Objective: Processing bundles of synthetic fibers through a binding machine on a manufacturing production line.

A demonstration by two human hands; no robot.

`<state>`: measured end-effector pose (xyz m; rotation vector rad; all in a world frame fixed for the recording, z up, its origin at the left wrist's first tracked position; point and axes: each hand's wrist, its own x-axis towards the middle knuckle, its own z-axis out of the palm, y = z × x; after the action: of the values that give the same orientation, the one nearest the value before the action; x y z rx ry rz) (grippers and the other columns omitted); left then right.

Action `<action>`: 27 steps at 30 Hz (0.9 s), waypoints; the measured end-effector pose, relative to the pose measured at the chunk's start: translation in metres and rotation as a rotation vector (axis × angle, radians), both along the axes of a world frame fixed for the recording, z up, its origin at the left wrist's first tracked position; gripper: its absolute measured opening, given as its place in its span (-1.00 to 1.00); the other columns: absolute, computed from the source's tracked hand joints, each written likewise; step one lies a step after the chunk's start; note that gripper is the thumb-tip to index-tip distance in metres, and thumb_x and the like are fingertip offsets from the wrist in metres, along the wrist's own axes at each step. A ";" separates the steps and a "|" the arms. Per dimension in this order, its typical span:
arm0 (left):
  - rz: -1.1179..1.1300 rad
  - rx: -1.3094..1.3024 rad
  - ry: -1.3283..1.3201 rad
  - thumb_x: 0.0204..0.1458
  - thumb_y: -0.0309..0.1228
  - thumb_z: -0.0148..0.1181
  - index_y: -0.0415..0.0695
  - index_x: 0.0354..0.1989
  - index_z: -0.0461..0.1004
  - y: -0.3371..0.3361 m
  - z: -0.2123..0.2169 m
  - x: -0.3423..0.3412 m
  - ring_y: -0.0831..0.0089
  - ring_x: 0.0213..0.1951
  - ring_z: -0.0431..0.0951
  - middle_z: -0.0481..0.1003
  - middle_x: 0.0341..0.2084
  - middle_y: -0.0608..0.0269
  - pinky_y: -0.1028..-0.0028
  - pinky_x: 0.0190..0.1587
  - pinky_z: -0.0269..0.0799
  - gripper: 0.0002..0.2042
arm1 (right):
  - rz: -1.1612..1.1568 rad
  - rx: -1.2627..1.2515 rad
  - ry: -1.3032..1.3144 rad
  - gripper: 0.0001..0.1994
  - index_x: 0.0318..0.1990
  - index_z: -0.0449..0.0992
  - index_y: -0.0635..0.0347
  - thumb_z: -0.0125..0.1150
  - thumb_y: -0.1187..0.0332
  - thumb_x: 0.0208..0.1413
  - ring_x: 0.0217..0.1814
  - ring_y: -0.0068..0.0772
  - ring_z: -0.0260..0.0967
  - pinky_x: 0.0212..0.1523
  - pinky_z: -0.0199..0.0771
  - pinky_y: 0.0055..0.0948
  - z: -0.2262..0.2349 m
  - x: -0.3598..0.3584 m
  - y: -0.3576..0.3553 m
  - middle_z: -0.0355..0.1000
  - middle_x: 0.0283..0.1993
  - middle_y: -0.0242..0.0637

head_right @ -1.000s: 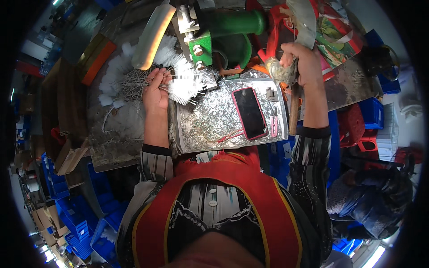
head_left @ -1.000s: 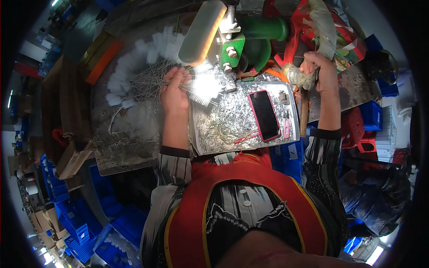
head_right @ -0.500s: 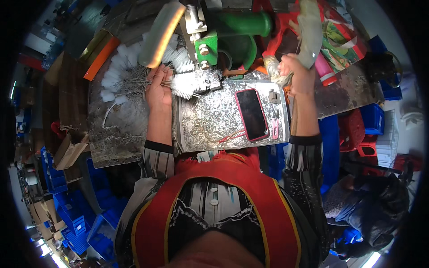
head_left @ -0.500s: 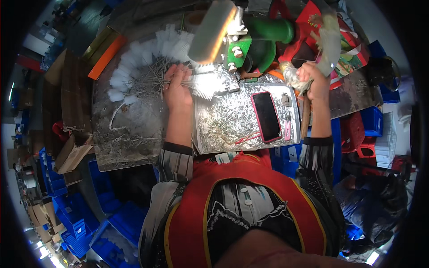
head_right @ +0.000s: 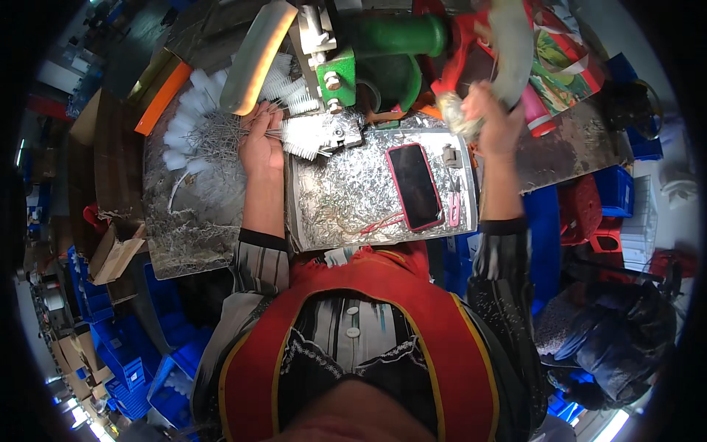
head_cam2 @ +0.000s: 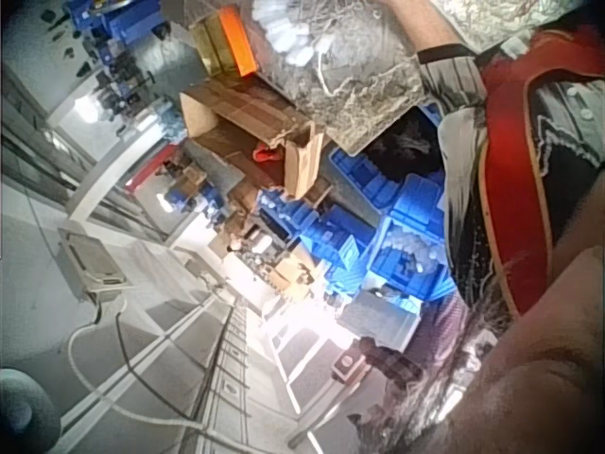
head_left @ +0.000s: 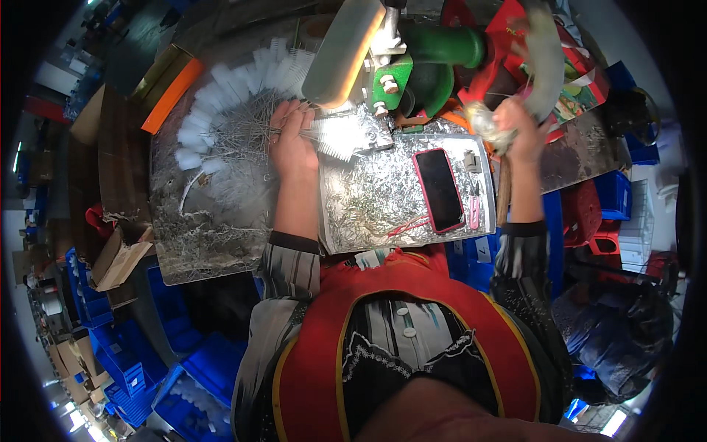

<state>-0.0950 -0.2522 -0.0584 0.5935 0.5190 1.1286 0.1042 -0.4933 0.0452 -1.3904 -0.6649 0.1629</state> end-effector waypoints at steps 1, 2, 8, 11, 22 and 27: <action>-0.003 -0.035 -0.021 -0.08 -0.69 0.02 -0.30 -0.20 0.31 -0.001 0.001 0.004 0.32 -0.23 0.42 0.37 -0.24 0.06 0.41 -0.19 0.43 -0.78 | -0.040 0.128 -0.103 -0.75 -0.77 0.19 0.19 -0.01 0.50 -0.13 -0.62 -0.42 0.20 -0.41 0.26 -0.44 -0.024 0.001 0.000 0.17 -0.75 -0.29; -0.001 -0.034 -0.025 -0.08 -0.69 0.02 -0.30 -0.20 0.31 -0.003 0.007 0.002 0.32 -0.23 0.42 0.37 -0.24 0.06 0.41 -0.19 0.43 -0.78 | 0.015 0.124 -0.138 -0.75 -0.78 0.18 0.20 -0.03 0.52 -0.13 -0.62 -0.41 0.19 -0.39 0.26 -0.45 -0.036 0.003 0.006 0.17 -0.74 -0.28; -0.436 0.102 0.420 -0.11 -0.56 0.14 -0.27 -0.16 0.34 -0.015 0.027 -0.025 0.44 -0.44 0.48 0.46 -0.40 0.16 0.54 -0.39 0.46 -0.71 | 0.094 0.105 0.166 -0.79 -0.77 0.30 0.26 0.08 0.50 -0.19 -0.71 -0.48 0.17 -0.53 0.23 -0.53 -0.009 0.008 -0.003 0.22 -0.77 -0.30; -0.402 0.064 0.246 -0.11 -0.58 0.12 -0.29 -0.18 0.35 -0.016 0.023 -0.022 0.43 -0.44 0.49 0.47 -0.38 0.11 0.53 -0.37 0.47 -0.73 | 0.026 -0.031 0.214 -0.74 -0.82 0.22 0.20 0.05 0.48 -0.17 -0.68 -0.44 0.16 -0.43 0.24 -0.49 0.015 0.001 0.000 0.15 -0.78 -0.30; -0.242 0.027 0.003 -0.16 -0.71 0.01 -0.32 -0.18 0.35 -0.010 0.006 -0.016 0.37 -0.37 0.47 0.45 -0.36 0.09 0.51 -0.32 0.43 -0.71 | 0.039 -0.013 0.215 -0.80 -0.76 0.27 0.24 0.04 0.50 -0.17 -0.67 -0.45 0.17 -0.43 0.24 -0.49 0.013 0.004 -0.006 0.16 -0.77 -0.31; -0.238 0.079 0.010 -0.18 -0.72 0.00 -0.30 -0.18 0.35 -0.003 -0.004 -0.013 0.41 -0.37 0.45 0.45 -0.36 0.12 0.50 -0.33 0.41 -0.70 | 0.012 -0.048 0.249 -0.77 -0.79 0.24 0.22 0.05 0.50 -0.17 -0.66 -0.43 0.17 -0.42 0.23 -0.49 0.016 0.000 -0.004 0.15 -0.77 -0.31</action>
<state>-0.1082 -0.2556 -0.0629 0.7103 0.4020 0.9232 0.1044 -0.4975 0.0614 -1.3848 -0.4643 0.3576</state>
